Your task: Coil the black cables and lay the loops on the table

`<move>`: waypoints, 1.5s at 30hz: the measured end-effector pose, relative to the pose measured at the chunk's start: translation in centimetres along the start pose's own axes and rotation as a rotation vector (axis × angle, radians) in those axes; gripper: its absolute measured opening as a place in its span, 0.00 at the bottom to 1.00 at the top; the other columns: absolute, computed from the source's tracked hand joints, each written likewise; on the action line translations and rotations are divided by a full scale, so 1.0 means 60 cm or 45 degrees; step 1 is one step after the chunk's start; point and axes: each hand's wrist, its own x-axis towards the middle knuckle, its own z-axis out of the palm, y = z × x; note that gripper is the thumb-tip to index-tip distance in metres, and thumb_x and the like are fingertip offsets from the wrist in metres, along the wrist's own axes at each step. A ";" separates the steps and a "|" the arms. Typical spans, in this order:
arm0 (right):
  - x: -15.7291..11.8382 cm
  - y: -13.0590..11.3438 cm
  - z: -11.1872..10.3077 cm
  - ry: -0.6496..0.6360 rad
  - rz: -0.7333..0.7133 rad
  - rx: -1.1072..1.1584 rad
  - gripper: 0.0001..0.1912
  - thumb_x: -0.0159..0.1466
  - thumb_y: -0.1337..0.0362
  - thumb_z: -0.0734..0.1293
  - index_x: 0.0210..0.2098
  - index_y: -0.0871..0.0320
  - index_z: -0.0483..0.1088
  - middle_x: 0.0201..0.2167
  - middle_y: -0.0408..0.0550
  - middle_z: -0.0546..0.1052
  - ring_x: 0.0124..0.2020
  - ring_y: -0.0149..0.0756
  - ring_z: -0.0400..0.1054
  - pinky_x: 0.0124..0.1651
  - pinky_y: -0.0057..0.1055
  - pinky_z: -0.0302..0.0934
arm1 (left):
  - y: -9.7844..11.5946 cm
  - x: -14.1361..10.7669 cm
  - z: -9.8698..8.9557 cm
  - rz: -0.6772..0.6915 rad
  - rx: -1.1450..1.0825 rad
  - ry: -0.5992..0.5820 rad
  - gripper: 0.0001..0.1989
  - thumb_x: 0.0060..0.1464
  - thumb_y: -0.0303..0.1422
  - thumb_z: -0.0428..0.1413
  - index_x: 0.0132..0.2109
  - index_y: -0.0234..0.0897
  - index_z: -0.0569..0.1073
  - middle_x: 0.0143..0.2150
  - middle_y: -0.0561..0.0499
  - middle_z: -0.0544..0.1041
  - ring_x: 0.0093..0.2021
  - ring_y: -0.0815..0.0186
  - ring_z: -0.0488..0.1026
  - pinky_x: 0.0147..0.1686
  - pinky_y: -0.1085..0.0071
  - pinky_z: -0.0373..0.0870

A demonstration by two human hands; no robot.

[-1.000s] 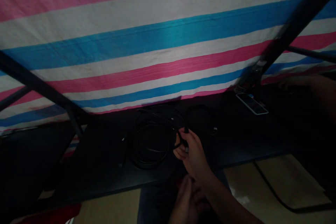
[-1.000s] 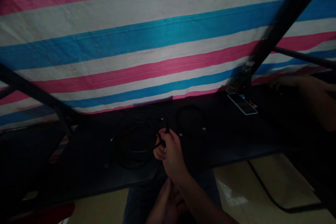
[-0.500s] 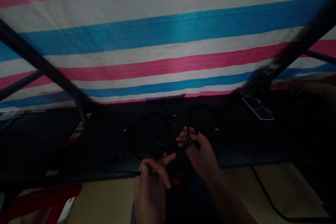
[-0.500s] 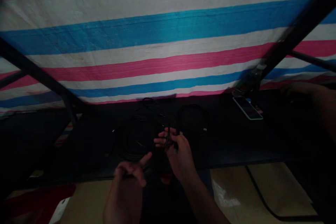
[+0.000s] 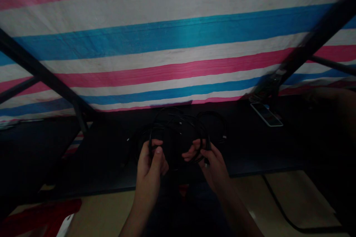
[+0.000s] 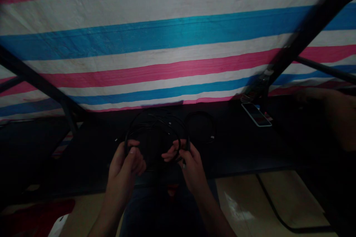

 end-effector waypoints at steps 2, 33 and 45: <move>-0.004 0.002 0.003 0.040 -0.040 0.074 0.10 0.55 0.64 0.70 0.38 0.57 0.76 0.28 0.46 0.79 0.29 0.40 0.76 0.35 0.39 0.70 | -0.005 0.006 0.000 0.007 -0.021 0.034 0.16 0.55 0.44 0.65 0.42 0.40 0.71 0.22 0.63 0.58 0.19 0.75 0.53 0.18 0.78 0.55; 0.002 -0.016 0.045 -0.261 -0.322 -0.305 0.10 0.61 0.71 0.67 0.28 0.54 0.78 0.32 0.45 0.75 0.33 0.34 0.73 0.39 0.33 0.67 | -0.031 0.059 -0.007 -0.398 -0.903 -0.316 0.18 0.56 0.50 0.62 0.37 0.39 0.74 0.18 0.62 0.60 0.13 0.78 0.45 0.14 0.81 0.53; 0.029 -0.028 0.042 -0.001 -0.192 -0.287 0.15 0.61 0.50 0.72 0.38 0.56 0.73 0.20 0.36 0.69 0.10 0.18 0.49 0.14 0.21 0.40 | 0.004 0.100 -0.051 -0.610 -0.562 -0.969 0.52 0.50 0.73 0.35 0.58 0.36 0.74 0.20 0.52 0.70 0.12 0.75 0.49 0.12 0.78 0.47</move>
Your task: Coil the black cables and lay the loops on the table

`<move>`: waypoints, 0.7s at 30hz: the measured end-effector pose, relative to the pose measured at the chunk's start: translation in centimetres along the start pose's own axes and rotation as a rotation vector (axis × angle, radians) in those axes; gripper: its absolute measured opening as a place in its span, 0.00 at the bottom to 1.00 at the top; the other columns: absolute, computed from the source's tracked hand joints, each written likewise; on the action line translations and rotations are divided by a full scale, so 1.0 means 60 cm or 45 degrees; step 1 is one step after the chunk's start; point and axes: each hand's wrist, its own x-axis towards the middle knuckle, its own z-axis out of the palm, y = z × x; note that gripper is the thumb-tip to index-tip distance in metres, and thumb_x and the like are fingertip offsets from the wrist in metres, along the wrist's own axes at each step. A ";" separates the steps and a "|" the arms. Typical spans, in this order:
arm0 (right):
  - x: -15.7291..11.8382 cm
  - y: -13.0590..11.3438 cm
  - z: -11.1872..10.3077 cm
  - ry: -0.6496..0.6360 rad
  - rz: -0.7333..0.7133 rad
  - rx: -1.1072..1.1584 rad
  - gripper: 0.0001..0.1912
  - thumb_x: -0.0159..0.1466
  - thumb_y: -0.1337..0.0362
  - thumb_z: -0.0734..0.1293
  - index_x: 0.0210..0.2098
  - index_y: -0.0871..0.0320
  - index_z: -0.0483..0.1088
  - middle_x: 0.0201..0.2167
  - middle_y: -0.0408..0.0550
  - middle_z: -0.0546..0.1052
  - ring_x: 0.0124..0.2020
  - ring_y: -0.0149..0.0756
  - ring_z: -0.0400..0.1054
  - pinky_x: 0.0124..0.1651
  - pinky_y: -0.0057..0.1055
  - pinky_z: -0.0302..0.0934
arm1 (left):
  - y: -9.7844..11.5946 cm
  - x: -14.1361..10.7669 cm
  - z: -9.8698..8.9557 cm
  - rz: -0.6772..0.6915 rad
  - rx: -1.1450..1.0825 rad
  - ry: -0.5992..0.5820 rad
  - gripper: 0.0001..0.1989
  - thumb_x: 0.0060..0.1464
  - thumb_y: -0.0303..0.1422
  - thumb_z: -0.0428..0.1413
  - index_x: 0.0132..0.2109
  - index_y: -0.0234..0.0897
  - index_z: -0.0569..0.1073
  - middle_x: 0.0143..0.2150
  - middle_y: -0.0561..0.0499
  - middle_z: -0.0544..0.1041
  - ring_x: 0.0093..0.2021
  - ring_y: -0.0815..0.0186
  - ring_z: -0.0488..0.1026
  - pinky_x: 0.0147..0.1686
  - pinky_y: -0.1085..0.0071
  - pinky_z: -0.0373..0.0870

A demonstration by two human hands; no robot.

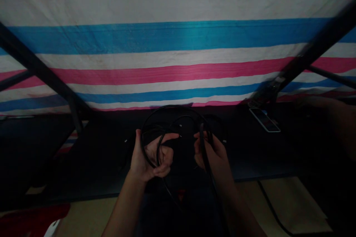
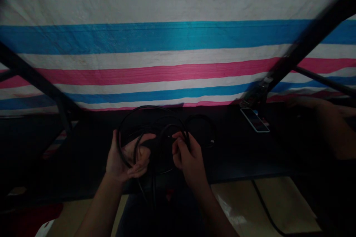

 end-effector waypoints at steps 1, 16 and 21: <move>0.001 0.002 -0.001 0.015 -0.002 0.013 0.16 0.61 0.50 0.72 0.38 0.56 0.73 0.21 0.36 0.69 0.11 0.18 0.49 0.14 0.21 0.41 | 0.003 0.000 0.000 -0.032 0.036 0.002 0.53 0.48 0.74 0.35 0.58 0.35 0.73 0.21 0.51 0.71 0.12 0.76 0.48 0.13 0.79 0.46; 0.036 0.015 -0.063 0.158 -0.070 -0.319 0.23 0.54 0.66 0.70 0.50 0.56 0.76 0.38 0.46 0.75 0.23 0.29 0.67 0.13 0.23 0.61 | 0.027 0.004 0.018 0.386 1.001 0.840 0.16 0.53 0.46 0.65 0.34 0.37 0.74 0.14 0.63 0.58 0.12 0.75 0.55 0.13 0.79 0.56; 0.067 0.035 -0.079 0.111 -0.156 -0.404 0.23 0.58 0.64 0.70 0.54 0.55 0.75 0.44 0.50 0.75 0.27 0.32 0.72 0.15 0.23 0.65 | 0.045 -0.011 0.040 0.413 1.304 0.755 0.16 0.50 0.39 0.67 0.23 0.37 0.72 0.16 0.55 0.68 0.16 0.73 0.61 0.15 0.79 0.55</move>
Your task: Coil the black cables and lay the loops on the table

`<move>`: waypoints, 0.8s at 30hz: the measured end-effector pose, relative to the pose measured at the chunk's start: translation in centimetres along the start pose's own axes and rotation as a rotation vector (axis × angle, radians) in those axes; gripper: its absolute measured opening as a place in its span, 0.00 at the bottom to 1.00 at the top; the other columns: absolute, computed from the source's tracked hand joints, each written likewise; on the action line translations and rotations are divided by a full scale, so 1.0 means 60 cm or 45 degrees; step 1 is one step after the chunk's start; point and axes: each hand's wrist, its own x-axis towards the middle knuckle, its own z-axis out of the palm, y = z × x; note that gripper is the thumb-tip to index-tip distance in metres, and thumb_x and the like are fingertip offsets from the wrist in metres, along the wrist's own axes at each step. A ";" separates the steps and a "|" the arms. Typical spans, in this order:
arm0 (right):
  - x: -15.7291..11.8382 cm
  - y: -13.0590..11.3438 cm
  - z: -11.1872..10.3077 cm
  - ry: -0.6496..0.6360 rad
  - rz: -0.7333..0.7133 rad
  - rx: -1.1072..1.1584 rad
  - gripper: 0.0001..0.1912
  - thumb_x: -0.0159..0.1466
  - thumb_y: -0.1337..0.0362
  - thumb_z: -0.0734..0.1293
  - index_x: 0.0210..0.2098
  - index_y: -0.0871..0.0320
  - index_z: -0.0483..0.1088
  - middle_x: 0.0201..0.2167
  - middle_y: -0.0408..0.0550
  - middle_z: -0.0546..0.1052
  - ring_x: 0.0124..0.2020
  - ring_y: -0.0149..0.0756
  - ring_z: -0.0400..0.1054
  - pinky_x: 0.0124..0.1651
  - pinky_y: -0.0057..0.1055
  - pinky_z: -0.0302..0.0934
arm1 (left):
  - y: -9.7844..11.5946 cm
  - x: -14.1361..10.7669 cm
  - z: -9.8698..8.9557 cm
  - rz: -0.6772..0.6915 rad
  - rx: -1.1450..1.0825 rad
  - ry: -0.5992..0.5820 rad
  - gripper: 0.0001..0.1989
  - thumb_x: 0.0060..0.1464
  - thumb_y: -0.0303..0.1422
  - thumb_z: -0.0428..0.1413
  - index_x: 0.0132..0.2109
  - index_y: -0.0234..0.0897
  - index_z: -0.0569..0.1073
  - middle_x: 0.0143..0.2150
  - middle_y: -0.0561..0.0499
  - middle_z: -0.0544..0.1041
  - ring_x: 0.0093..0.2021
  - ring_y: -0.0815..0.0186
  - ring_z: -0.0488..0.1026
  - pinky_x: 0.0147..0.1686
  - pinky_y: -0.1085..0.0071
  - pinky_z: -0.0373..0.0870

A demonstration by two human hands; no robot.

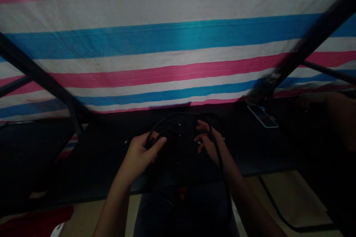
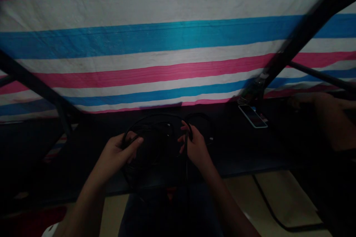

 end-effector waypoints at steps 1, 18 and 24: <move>0.006 0.002 0.001 -0.002 -0.024 0.004 0.25 0.60 0.62 0.70 0.56 0.54 0.73 0.44 0.50 0.74 0.28 0.32 0.72 0.15 0.24 0.65 | 0.006 -0.001 -0.002 0.050 0.033 -0.001 0.14 0.50 0.37 0.67 0.23 0.37 0.74 0.18 0.54 0.69 0.17 0.72 0.63 0.17 0.79 0.56; 0.035 -0.086 0.018 -0.590 -0.396 -0.780 0.11 0.65 0.63 0.69 0.27 0.54 0.79 0.21 0.42 0.75 0.22 0.33 0.65 0.28 0.30 0.51 | 0.018 0.030 -0.013 0.167 0.145 -0.145 0.10 0.55 0.36 0.64 0.44 0.38 0.81 0.33 0.47 0.79 0.34 0.63 0.75 0.34 0.73 0.68; 0.059 -0.105 0.020 -0.253 -0.455 -1.041 0.12 0.61 0.73 0.67 0.23 0.55 0.74 0.22 0.46 0.74 0.26 0.36 0.65 0.31 0.32 0.50 | 0.030 0.007 0.010 0.324 0.059 -0.119 0.31 0.55 0.42 0.64 0.64 0.41 0.69 0.63 0.39 0.71 0.63 0.50 0.68 0.63 0.55 0.62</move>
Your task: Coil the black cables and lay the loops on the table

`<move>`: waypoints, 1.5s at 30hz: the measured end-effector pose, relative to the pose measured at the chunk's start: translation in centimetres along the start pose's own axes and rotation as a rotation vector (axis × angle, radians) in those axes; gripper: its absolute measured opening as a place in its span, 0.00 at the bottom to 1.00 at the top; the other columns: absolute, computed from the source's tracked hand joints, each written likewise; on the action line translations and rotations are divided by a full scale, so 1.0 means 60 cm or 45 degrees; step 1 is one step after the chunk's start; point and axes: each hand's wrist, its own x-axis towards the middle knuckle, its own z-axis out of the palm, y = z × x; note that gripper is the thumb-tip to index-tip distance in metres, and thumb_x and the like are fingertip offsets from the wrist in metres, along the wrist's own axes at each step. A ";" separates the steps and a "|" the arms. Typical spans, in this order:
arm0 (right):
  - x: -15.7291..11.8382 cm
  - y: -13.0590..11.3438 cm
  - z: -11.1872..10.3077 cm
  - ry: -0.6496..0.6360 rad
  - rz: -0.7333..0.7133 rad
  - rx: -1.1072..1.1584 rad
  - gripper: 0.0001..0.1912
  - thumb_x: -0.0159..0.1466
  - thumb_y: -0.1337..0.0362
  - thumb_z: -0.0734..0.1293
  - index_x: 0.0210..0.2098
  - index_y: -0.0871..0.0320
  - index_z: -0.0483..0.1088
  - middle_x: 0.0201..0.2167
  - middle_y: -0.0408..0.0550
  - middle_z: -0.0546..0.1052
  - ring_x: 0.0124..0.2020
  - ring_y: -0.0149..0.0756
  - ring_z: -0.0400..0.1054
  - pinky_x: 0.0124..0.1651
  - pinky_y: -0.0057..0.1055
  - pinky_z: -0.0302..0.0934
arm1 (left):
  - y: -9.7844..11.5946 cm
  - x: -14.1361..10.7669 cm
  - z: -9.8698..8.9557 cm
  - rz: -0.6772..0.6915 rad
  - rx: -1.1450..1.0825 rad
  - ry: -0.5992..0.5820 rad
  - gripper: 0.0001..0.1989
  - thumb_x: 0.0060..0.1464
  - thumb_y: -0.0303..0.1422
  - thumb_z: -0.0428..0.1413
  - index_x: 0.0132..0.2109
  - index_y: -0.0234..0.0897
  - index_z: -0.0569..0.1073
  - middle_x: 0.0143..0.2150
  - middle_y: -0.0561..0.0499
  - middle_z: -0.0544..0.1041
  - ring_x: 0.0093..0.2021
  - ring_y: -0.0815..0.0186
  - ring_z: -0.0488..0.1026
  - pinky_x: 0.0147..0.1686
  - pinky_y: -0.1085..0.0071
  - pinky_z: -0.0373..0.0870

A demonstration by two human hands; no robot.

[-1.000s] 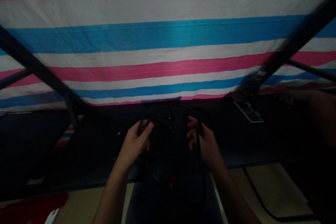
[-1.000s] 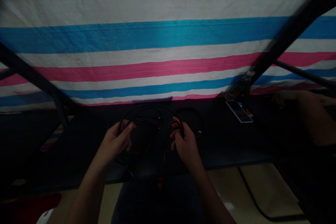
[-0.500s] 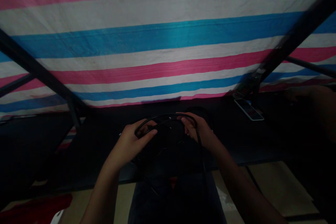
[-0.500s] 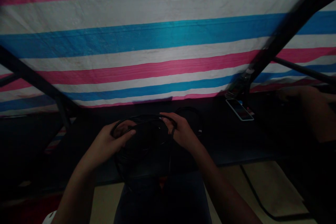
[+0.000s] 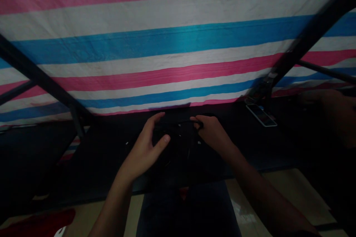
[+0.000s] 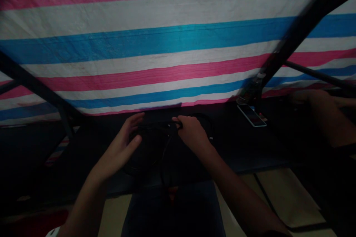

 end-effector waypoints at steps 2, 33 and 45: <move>0.010 -0.014 -0.010 -0.087 0.082 -0.081 0.11 0.63 0.73 0.65 0.28 0.57 0.76 0.27 0.49 0.78 0.28 0.38 0.68 0.32 0.32 0.51 | 0.009 -0.012 0.029 0.128 0.240 0.040 0.40 0.51 0.44 0.66 0.68 0.44 0.62 0.71 0.40 0.61 0.70 0.46 0.58 0.68 0.47 0.54; -0.006 -0.016 -0.070 -0.323 0.333 0.538 0.29 0.64 0.57 0.71 0.61 0.58 0.62 0.22 0.37 0.71 0.15 0.29 0.66 0.16 0.25 0.58 | -0.080 0.030 0.019 -0.445 -0.829 0.407 0.28 0.43 0.46 0.72 0.25 0.38 0.61 0.17 0.64 0.55 0.14 0.80 0.47 0.12 0.83 0.44; 0.009 0.021 -0.061 0.193 0.511 1.269 0.18 0.56 0.61 0.74 0.46 0.56 0.77 0.28 0.41 0.75 0.27 0.29 0.70 0.25 0.23 0.63 | -0.006 0.021 -0.033 -0.365 -1.079 0.274 0.32 0.53 0.54 0.64 0.22 0.38 0.56 0.19 0.63 0.51 0.14 0.80 0.40 0.12 0.79 0.36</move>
